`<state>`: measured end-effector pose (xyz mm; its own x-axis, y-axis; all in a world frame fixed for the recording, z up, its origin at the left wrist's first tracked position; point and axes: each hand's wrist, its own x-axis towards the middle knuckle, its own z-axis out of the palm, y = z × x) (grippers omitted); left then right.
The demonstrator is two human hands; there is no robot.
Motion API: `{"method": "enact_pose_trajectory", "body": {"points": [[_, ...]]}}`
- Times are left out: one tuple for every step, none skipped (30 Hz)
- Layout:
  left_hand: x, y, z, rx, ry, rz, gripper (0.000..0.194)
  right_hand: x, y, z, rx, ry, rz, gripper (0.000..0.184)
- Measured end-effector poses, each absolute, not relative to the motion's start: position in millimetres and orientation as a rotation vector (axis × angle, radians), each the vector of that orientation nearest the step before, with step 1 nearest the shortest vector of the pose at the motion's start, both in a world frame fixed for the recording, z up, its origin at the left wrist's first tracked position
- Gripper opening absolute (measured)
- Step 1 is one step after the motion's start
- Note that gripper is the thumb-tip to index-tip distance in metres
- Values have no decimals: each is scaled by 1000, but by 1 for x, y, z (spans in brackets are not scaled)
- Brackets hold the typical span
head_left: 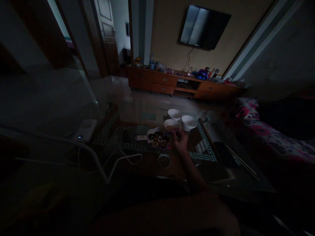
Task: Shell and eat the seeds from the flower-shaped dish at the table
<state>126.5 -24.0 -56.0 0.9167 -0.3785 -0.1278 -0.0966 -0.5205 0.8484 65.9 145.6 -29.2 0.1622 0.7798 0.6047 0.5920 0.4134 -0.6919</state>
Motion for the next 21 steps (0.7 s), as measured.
{"method": "enact_pose_trajectory", "body": {"points": [[128,-24,-55,2093,-343,-386,14,63,145,-30,-1273,-1561,221,44],[129,-24,-53,2081,-345,-406,13,60,145,-30,-1279,-1584,226,44],[130,-25,-53,2074,-343,-426,12,59,144,-31,-1285,-1599,226,44],[132,-26,-52,2076,-332,-437,13,58,144,-30,-1295,-1608,224,45],[133,-27,-52,2079,-323,-448,16,58,144,-30,-1310,-1612,220,45],[134,-29,-52,2083,-315,-457,19,59,145,-30,-1331,-1611,215,47],[135,-30,-52,2084,-311,-463,22,60,145,-30,-1353,-1608,210,48],[135,-31,-53,2081,-314,-466,24,61,146,-30,-1374,-1602,207,50],[135,-32,-54,2075,-319,-463,25,62,146,-30,-1391,-1595,206,52],[134,-31,-55,2068,-323,-455,25,63,147,-31,-1401,-1586,205,54],[133,-31,-56,2061,-328,-445,23,63,148,-31,-1407,-1577,204,56],[132,-29,-57,2054,-331,-435,19,63,148,-32,-1409,-1569,202,57],[131,-28,-57,2050,-333,-426,15,63,149,-33,-1409,-1564,202,57],[131,-26,-58,2051,-330,-422,12,62,149,-34,-1408,-1563,205,57],[130,-25,-58,2054,-328,-424,10,61,150,-34,-1404,-1568,208,57],[131,-25,-58,2058,-326,-431,13,60,150,-35,-1400,-1577,211,56],[131,-24,-58,2064,-321,-441,20,59,150,-35,-1398,-1587,213,55],[132,-25,-58,2070,-316,-449,28,58,149,-35,-1397,-1596,214,54],[133,-25,-58,2075,-312,-453,36,57,149,-35,-1398,-1603,217,53],[133,-26,-57,2079,-307,-451,40,57,149,-35,-1397,-1608,221,52],[134,-27,-57,2086,-301,-443,41,56,149,-35,-1396,-1610,229,51]]}}
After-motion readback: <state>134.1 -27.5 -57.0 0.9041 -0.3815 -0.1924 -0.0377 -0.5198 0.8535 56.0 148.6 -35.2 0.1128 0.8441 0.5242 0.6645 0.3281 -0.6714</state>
